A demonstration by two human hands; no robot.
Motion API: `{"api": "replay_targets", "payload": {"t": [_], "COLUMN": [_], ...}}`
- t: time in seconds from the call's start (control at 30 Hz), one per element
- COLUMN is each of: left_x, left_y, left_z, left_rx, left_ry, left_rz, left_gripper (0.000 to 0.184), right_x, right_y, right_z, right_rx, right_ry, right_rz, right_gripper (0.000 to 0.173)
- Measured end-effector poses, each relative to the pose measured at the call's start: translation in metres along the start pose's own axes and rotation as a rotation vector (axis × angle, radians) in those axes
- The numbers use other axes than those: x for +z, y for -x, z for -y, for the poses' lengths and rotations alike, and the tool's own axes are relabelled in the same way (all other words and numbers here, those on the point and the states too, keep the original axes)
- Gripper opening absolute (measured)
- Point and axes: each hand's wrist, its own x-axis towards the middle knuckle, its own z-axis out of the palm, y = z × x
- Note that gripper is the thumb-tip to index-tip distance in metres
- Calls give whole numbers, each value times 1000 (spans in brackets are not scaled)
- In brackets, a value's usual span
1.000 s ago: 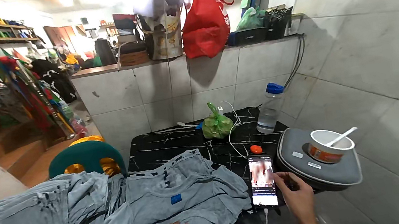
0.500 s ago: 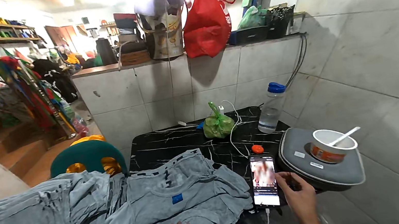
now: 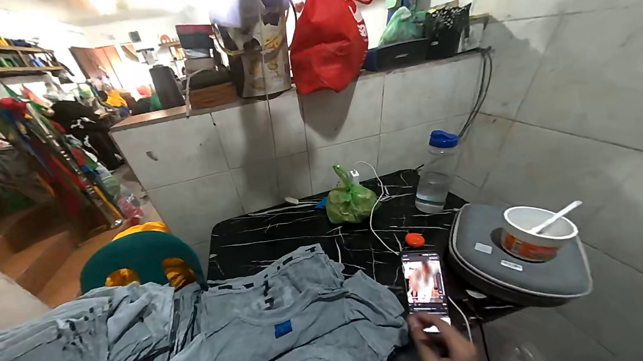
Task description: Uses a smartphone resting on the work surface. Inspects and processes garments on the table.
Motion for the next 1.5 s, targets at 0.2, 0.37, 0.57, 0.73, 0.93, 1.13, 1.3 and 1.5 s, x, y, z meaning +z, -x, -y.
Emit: {"api": "replay_targets", "payload": {"t": [0.2, 0.37, 0.57, 0.73, 0.93, 1.13, 1.3, 1.5], "left_x": [-7, 24, 11, 10, 4, 3, 7, 18], "left_y": [-20, -32, -50, -57, -57, -55, -49, -48], "left_z": [-32, -72, -72, -70, -75, -83, -83, -81], "left_rx": [-29, -92, -145, -59, -10, -19, 22, 114], "left_ry": [32, 642, 1109, 990, 872, 781, 777, 614], "left_rz": [224, 252, 108, 130, 128, 136, 146, 8], "left_gripper": [50, 44, 57, 58, 52, 49, 47, 23], "right_x": [52, 52, 23, 33, 50, 43, 42, 36], "right_y": [37, 44, 38, 34, 37, 41, 41, 49], "right_z": [26, 20, 28, 51, 58, 60, 51, 52], "right_rx": [97, 197, 225, 411, 463, 471, 500, 418], "right_ry": [-106, -313, -175, -345, -358, -235, -295, -354], "right_rz": [659, 346, 287, 549, 509, 646, 640, 598], "right_gripper": [28, 21, 23, 39, 28, 42, 33, 25]}}
